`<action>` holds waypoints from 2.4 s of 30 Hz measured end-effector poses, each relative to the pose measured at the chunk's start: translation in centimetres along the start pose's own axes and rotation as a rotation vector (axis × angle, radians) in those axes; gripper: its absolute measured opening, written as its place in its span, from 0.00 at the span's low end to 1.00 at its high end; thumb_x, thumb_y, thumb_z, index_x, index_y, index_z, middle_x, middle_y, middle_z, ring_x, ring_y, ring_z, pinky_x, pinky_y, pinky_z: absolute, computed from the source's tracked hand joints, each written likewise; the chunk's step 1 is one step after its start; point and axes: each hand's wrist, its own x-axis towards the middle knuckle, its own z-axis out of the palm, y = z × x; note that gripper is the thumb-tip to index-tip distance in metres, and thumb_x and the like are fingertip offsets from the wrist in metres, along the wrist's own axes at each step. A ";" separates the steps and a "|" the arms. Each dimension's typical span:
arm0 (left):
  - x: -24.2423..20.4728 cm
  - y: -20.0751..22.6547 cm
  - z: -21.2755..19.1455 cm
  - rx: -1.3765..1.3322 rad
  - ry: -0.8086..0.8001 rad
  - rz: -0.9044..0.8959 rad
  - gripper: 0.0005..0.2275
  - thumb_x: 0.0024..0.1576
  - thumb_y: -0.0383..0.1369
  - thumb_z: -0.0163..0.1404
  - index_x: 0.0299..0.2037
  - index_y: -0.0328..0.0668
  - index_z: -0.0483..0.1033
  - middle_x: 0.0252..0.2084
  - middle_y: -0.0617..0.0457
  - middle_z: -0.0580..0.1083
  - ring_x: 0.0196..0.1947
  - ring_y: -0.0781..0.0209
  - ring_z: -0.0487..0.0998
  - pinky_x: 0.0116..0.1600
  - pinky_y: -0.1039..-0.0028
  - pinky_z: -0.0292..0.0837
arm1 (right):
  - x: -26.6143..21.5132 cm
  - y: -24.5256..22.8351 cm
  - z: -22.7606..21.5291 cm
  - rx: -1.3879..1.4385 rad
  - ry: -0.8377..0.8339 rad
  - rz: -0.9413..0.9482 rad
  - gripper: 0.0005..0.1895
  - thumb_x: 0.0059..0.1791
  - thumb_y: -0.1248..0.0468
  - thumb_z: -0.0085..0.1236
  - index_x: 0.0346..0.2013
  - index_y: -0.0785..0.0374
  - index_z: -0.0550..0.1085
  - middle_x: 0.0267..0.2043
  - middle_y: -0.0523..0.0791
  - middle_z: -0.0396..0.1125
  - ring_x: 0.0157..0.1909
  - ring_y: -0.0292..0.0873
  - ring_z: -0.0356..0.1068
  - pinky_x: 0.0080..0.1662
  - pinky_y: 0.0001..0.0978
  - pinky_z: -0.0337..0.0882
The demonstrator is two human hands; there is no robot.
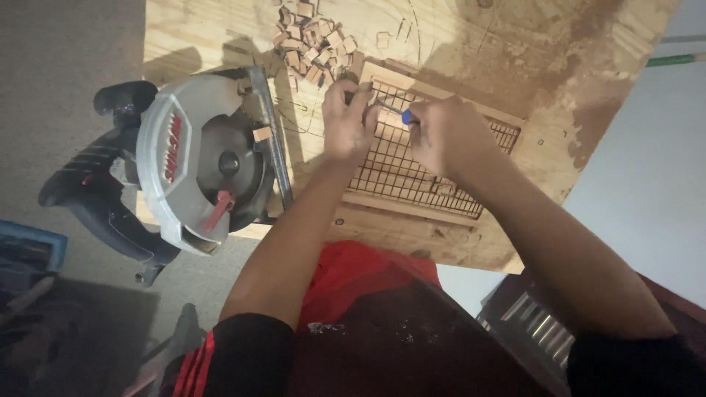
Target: Using a small screwdriver to pry out small rectangular wooden pieces from a grid-cut board on a workbench.
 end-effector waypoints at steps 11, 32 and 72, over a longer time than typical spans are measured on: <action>-0.2 -0.9 0.9 0.019 0.011 0.044 0.09 0.59 0.41 0.55 0.40 0.48 0.78 0.44 0.52 0.67 0.46 0.45 0.75 0.46 0.61 0.74 | -0.3 -0.2 -1.5 -0.182 -0.047 -0.114 0.11 0.50 0.59 0.51 0.33 0.59 0.80 0.29 0.51 0.75 0.36 0.55 0.79 0.39 0.43 0.77; 1.6 3.4 -1.4 -0.594 -0.005 -0.693 0.10 0.58 0.40 0.45 0.38 0.42 0.69 0.39 0.52 0.69 0.38 0.61 0.69 0.39 0.72 0.67 | 0.4 -10.7 -6.3 -0.140 -0.095 -0.025 0.12 0.48 0.78 0.51 0.29 0.64 0.79 0.40 0.49 0.71 0.41 0.45 0.76 0.44 0.33 0.84; 6.5 5.1 -5.6 0.317 0.004 -0.134 0.21 0.69 0.48 0.33 0.52 0.47 0.79 0.47 0.42 0.72 0.45 0.44 0.74 0.44 0.56 0.73 | -3.9 5.4 6.8 0.442 0.523 -0.268 0.13 0.57 0.63 0.51 0.49 0.65 0.80 0.42 0.45 0.78 0.36 0.46 0.76 0.32 0.39 0.71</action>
